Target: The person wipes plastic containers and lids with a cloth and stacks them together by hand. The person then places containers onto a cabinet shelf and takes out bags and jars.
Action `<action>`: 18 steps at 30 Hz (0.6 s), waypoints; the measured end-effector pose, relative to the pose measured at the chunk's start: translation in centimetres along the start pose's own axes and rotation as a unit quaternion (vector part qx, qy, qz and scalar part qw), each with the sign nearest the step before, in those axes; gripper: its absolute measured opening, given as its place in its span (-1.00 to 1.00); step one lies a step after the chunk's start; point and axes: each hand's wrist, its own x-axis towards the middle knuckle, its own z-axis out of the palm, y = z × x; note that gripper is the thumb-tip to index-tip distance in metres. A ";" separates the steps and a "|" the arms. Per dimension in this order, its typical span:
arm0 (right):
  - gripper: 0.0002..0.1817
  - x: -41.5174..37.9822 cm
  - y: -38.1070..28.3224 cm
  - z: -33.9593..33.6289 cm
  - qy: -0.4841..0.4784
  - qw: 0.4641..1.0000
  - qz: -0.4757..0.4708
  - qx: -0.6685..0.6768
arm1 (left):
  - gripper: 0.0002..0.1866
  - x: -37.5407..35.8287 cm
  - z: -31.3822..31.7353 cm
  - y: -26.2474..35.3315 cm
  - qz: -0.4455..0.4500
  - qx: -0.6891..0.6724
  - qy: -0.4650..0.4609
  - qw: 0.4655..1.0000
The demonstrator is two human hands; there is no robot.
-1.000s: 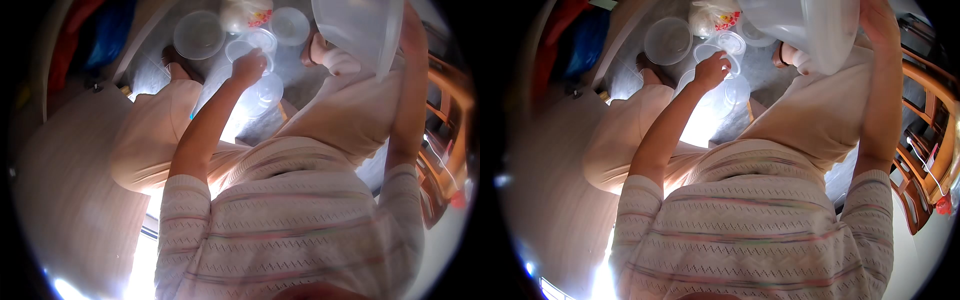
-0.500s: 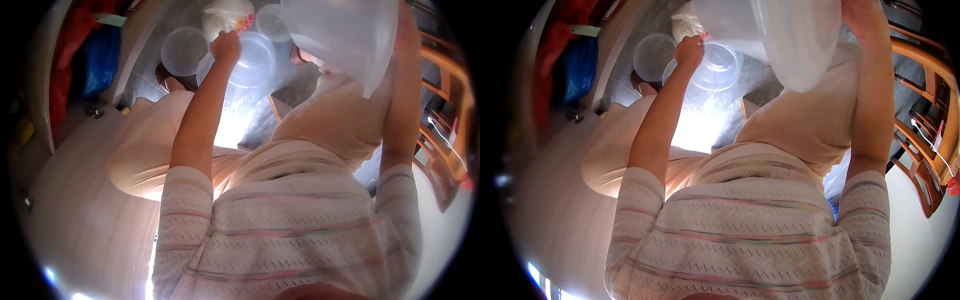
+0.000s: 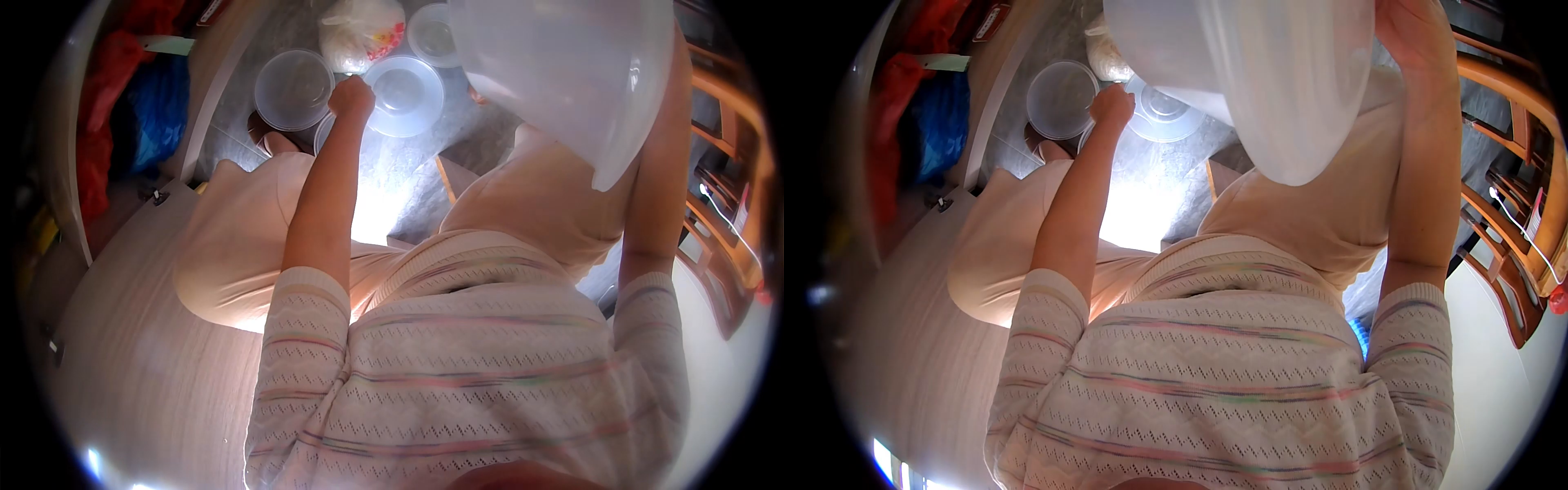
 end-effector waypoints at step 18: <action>-0.69 0.8 0.7 0.1 -0.067 0.997 0.038 0.020 | -0.65 -1.6 -4.4 -1.1 0.072 -0.251 -0.065 0.963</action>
